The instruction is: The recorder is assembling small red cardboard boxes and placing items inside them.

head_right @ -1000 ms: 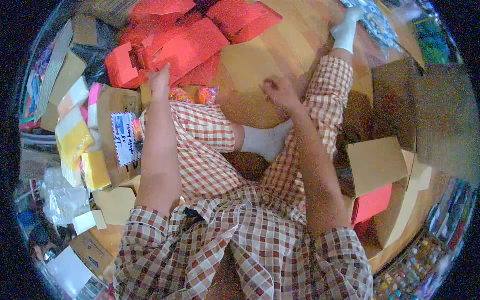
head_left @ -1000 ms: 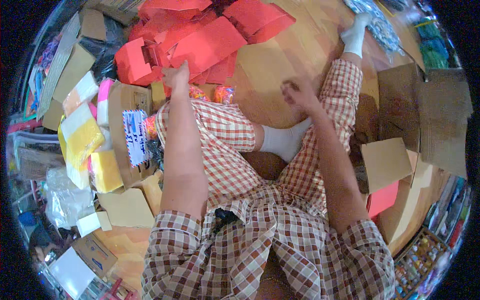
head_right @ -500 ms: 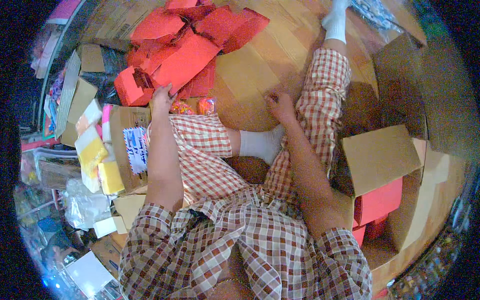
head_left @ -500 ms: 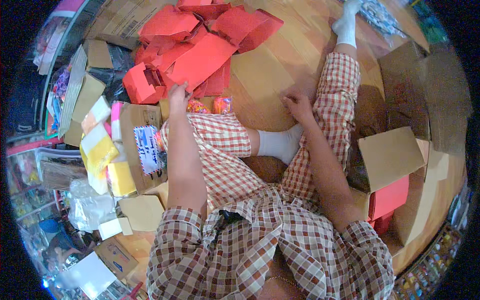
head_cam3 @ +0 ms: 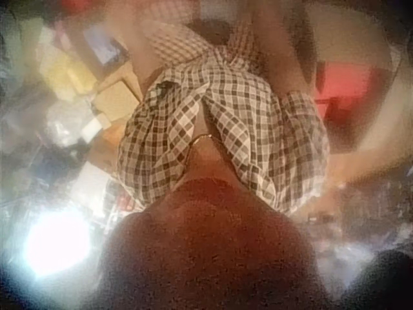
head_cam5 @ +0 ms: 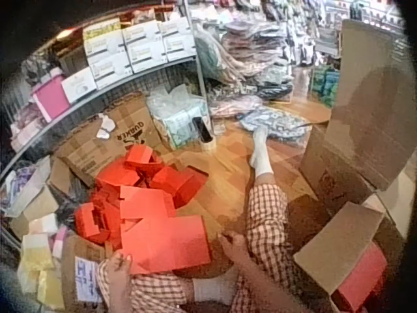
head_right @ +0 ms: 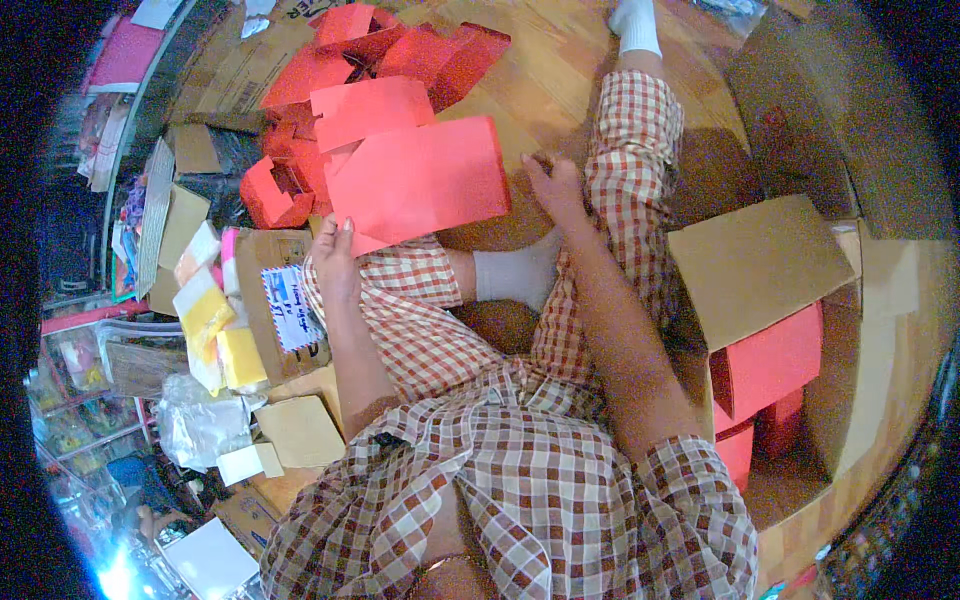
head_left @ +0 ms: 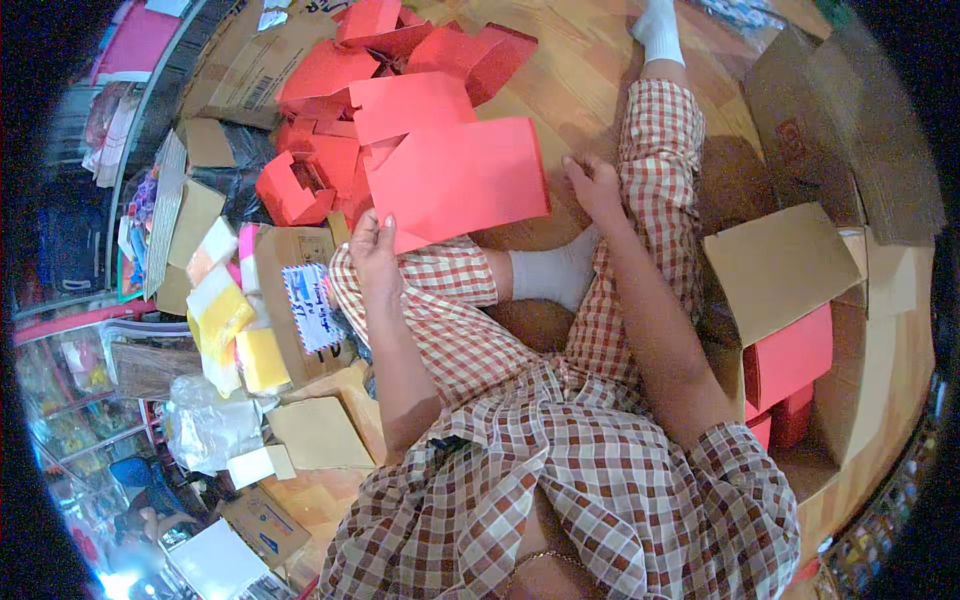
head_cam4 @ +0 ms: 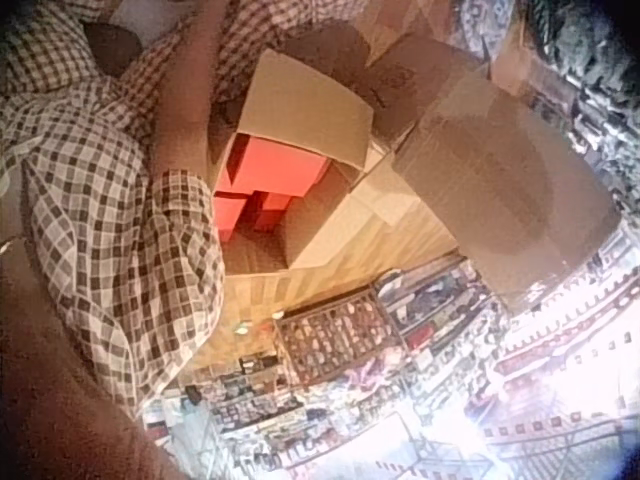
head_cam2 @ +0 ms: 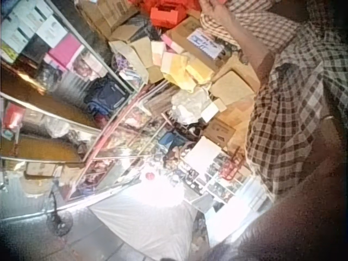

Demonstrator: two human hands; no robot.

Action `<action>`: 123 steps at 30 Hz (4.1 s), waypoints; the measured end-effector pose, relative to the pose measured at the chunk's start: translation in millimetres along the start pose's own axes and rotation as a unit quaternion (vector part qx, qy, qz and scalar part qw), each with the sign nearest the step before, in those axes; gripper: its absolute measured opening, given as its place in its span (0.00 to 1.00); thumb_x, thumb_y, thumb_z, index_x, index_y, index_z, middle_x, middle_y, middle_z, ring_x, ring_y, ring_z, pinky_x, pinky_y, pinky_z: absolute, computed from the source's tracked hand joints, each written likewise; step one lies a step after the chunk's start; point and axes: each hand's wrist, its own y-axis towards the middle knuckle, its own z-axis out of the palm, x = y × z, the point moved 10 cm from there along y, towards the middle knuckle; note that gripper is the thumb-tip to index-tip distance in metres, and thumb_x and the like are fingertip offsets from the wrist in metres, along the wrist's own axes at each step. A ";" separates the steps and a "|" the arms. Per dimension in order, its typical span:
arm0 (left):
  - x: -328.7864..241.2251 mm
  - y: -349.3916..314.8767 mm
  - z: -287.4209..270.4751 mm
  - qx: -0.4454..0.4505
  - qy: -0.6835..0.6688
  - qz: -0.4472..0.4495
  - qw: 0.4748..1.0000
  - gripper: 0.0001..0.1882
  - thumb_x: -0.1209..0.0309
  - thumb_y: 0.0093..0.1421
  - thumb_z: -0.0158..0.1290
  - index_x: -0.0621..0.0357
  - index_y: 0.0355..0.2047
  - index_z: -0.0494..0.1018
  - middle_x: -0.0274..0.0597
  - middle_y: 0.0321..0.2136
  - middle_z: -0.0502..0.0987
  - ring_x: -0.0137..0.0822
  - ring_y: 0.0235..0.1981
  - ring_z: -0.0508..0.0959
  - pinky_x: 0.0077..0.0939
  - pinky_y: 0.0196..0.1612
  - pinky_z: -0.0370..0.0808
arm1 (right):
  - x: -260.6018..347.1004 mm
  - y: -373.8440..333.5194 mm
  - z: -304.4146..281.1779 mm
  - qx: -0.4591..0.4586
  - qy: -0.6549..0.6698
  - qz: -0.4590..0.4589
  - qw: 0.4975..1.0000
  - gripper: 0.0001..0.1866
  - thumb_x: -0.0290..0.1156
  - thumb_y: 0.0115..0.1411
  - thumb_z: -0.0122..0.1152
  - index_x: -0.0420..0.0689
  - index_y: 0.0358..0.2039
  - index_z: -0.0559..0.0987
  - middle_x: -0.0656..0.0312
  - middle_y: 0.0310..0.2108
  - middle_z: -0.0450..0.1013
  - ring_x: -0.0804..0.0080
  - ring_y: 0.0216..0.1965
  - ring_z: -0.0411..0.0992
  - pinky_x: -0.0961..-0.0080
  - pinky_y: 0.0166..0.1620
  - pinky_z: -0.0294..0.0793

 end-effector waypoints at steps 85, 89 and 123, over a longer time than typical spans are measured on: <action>-39.0 -24.3 93.3 0.161 -0.021 0.016 0.987 0.30 0.75 0.57 0.47 0.66 0.58 0.51 0.49 0.54 0.61 0.37 0.55 0.63 0.29 0.56 0.60 | 123.4 -60.0 -8.6 0.193 0.505 -0.085 0.837 0.12 0.22 0.55 0.51 0.40 0.41 0.72 0.61 0.40 0.73 0.74 0.42 0.70 0.73 0.48 0.67; -49.6 -34.1 118.9 0.249 0.192 0.063 0.947 0.31 0.77 0.56 0.46 0.67 0.59 0.50 0.46 0.54 0.62 0.34 0.54 0.63 0.28 0.54 0.63 | 108.2 -62.2 5.2 0.201 0.574 -0.045 0.793 0.12 0.26 0.57 0.49 0.40 0.42 0.72 0.61 0.39 0.73 0.72 0.41 0.71 0.72 0.47 0.67; 41.6 -25.0 86.3 0.041 -0.455 -0.079 0.886 0.21 0.69 0.60 0.43 0.61 0.53 0.60 0.45 0.52 0.66 0.43 0.53 0.66 0.42 0.56 0.62 | 73.1 -85.4 30.4 0.103 0.488 0.117 0.859 0.22 0.39 0.60 0.47 0.39 0.51 0.64 0.58 0.48 0.67 0.66 0.48 0.67 0.66 0.51 0.67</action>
